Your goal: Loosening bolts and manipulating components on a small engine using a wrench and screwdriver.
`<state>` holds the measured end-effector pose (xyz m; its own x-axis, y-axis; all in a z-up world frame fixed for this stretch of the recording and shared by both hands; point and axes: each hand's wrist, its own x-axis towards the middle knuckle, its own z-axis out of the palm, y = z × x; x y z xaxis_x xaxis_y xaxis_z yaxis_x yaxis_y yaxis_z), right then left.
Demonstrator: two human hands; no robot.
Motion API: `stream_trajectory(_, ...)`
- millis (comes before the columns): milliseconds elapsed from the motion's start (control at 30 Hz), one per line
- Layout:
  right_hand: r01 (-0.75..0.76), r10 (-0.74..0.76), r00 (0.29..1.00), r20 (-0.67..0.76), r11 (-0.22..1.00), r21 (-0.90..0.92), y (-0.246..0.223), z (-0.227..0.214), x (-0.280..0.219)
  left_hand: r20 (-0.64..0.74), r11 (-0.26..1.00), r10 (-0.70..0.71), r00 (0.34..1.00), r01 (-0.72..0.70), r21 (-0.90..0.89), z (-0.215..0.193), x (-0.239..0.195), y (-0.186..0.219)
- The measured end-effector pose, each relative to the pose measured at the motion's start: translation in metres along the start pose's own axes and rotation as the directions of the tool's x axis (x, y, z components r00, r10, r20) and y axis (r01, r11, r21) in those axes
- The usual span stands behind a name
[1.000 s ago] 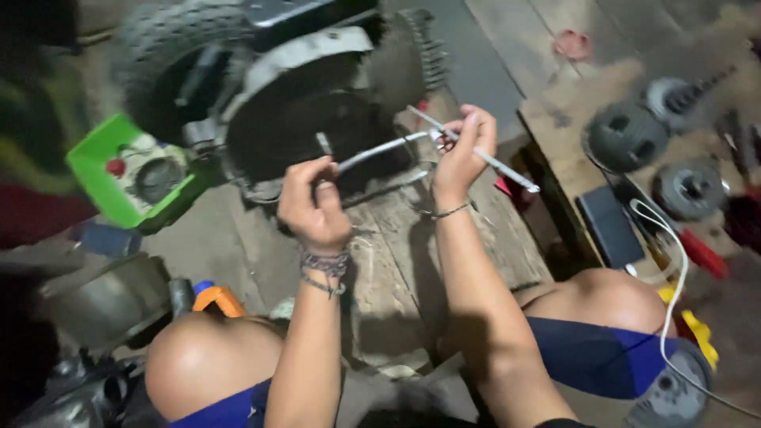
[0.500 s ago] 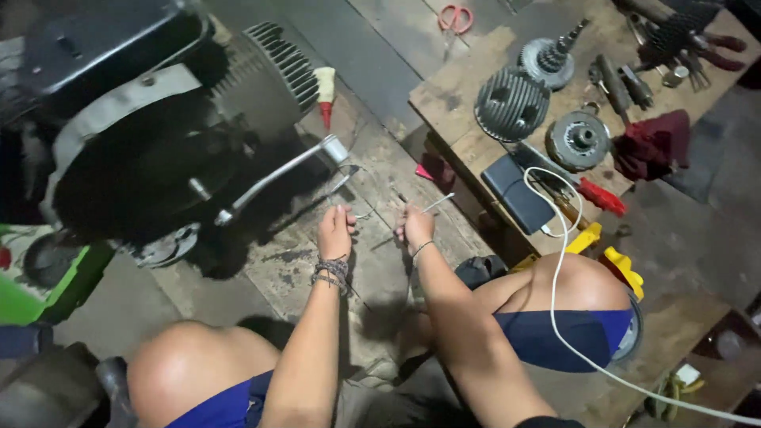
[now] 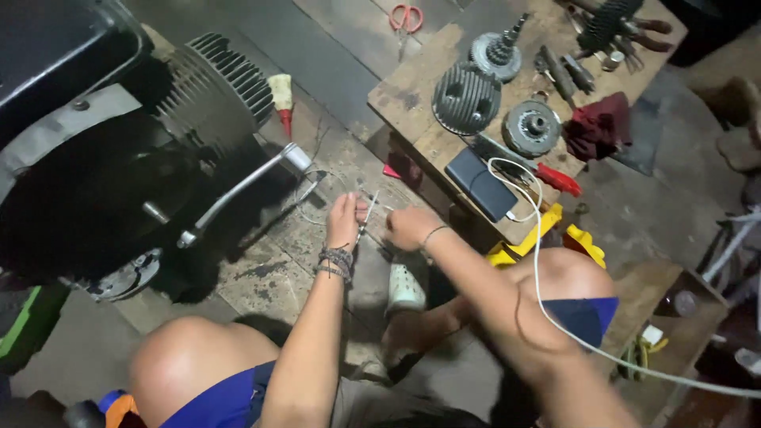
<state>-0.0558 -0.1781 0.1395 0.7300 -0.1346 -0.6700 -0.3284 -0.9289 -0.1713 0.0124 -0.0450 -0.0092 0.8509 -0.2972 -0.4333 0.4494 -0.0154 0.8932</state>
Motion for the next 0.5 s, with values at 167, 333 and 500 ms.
stream_trajectory(167, -0.052, 0.376, 0.888, 0.264, 0.654, -0.755, 0.06, 0.045, -0.026, 0.227, 0.998, 0.034, 0.973, -0.023, -0.053, 0.056, -0.028, 0.037)
stream_trajectory(333, -0.229, 0.613, 0.77, 0.179, 0.527, -0.819, 0.172, -0.058, -0.111, 0.425, 0.994, 0.077, 0.902, -0.101, 0.033, 0.093, -0.058, 0.092)
stream_trajectory(500, -0.47, 0.448, 0.881, -0.152, 0.867, -0.165, 0.25, -0.104, -0.138, 0.522, 0.933, 0.156, 0.838, -0.299, 0.2, 0.141, -0.057, 0.122)
